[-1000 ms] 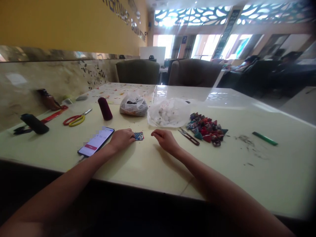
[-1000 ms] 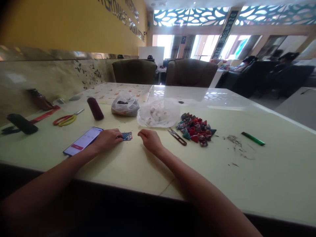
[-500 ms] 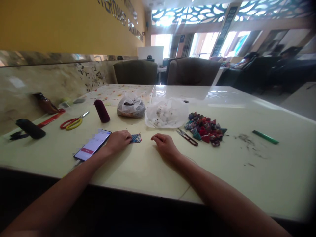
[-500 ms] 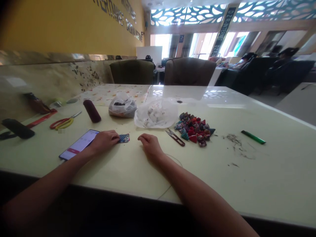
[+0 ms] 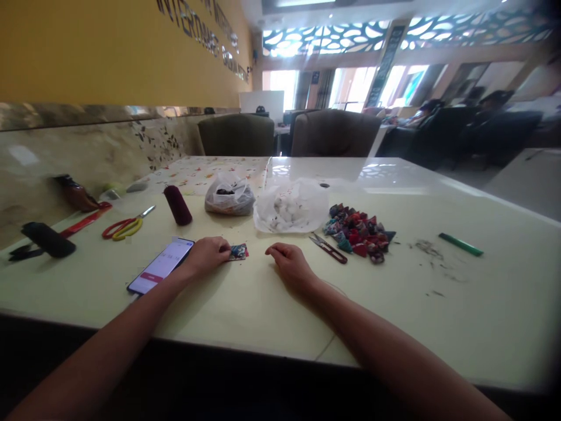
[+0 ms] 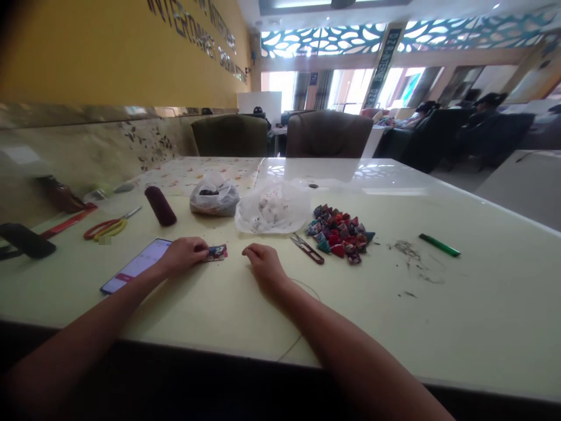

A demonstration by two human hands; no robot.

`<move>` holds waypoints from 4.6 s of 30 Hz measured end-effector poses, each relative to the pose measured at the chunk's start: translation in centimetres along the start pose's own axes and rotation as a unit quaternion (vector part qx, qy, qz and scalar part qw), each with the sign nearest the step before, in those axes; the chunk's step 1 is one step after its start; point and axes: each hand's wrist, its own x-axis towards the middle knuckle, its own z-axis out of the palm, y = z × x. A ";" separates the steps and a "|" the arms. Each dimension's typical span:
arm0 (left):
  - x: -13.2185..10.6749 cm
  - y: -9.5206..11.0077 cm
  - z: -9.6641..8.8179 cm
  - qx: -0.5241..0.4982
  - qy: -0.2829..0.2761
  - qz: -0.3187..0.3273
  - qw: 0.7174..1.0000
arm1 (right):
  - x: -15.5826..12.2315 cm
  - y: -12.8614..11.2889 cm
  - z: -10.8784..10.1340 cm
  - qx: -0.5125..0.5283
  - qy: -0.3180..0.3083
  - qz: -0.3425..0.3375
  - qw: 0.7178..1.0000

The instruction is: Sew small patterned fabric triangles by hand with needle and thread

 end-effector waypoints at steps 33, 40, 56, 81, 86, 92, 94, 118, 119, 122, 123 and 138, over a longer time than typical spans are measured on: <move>-0.5 0.9 1.7 0.111 0.054 0.109 0.986 | -0.1 -1.2 -0.5 0.107 -0.012 0.130 0.986; -0.4 1.2 1.4 0.089 0.012 0.106 0.990 | -0.1 -1.0 -0.6 0.106 -0.026 0.121 0.987; -0.1 1.2 1.7 0.031 0.026 0.086 0.996 | -0.3 -1.6 -0.6 0.117 -0.026 0.142 0.982; 0.4 1.3 2.3 0.010 0.031 0.057 0.998 | -0.5 -1.6 -0.8 0.086 -0.042 0.146 0.985; 0.6 1.1 2.3 -0.041 0.044 0.008 0.998 | -0.6 -1.6 -0.8 0.095 -0.035 0.149 0.984; 0.9 0.4 1.9 -0.108 0.033 -0.024 0.993 | -0.8 -2.5 -0.6 0.120 -0.035 0.182 0.975; 1.0 0.3 1.9 -0.121 0.029 -0.027 0.992 | -0.8 -2.5 -0.6 0.115 -0.035 0.177 0.977; 1.0 1.7 2.3 -0.023 0.038 0.023 0.999 | -0.2 -0.5 -0.7 0.097 -0.040 0.095 0.990; 1.0 1.7 2.3 -0.020 0.035 0.018 0.999 | -0.2 -0.5 -0.7 0.099 -0.040 0.097 0.990; 1.3 1.7 2.1 -0.006 0.021 0.010 1.000 | -0.2 -0.7 -0.7 0.104 -0.041 0.102 0.989; 1.4 1.7 2.0 0.001 0.016 0.010 1.000 | -0.2 -0.7 -0.7 0.103 -0.040 0.102 0.989; 2.3 1.5 2.4 0.006 -0.005 0.003 1.000 | -0.1 -0.7 -0.6 0.101 -0.042 0.099 0.989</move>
